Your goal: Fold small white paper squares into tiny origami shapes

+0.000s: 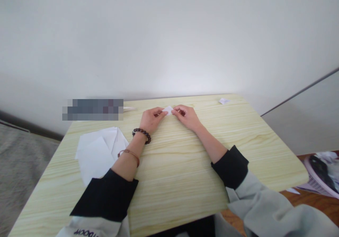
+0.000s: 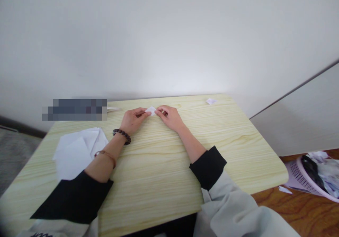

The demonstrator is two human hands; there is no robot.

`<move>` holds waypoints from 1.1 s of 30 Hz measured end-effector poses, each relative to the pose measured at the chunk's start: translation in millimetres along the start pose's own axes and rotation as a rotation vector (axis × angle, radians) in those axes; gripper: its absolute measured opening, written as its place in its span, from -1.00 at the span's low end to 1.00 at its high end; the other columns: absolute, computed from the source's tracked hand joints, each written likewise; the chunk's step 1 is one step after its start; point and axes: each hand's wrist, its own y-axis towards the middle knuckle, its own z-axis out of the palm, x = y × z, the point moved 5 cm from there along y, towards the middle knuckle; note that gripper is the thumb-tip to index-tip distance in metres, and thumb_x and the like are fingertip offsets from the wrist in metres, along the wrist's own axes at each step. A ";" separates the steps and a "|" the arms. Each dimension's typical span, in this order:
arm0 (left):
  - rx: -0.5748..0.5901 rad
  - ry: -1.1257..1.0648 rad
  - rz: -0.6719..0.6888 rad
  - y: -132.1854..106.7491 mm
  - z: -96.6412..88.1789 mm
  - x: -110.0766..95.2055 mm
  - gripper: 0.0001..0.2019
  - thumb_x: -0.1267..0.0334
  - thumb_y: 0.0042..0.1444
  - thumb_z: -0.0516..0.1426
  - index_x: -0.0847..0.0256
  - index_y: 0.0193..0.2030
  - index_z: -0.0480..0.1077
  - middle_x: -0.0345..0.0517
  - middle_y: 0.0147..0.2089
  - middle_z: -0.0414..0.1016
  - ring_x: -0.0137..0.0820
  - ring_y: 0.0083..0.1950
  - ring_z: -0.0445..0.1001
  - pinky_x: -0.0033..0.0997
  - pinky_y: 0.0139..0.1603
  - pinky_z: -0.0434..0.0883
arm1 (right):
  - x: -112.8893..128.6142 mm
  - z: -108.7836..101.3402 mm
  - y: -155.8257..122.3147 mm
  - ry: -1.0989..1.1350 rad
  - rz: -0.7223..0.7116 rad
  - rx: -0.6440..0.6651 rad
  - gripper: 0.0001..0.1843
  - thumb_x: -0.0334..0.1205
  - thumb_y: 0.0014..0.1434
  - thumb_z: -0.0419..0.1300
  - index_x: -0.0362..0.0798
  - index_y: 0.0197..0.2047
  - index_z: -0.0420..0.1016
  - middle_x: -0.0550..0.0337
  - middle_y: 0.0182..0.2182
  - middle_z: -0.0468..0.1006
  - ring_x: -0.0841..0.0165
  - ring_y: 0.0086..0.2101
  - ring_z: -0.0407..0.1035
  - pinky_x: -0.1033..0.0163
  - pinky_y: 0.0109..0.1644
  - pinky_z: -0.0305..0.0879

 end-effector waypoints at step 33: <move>0.048 0.491 0.256 1.2 5.9 -3.5 -0.75 0.17 0.17 0.07 0.13 -0.19 0.57 -0.01 -0.22 0.52 -0.19 -0.10 0.36 -0.16 -0.03 0.28 | -0.2 5.3 0.2 -0.172 -0.124 0.073 -0.79 -0.15 0.18 0.16 -0.06 -0.29 0.57 0.10 -0.28 0.46 0.40 -0.34 0.35 0.27 -0.23 0.30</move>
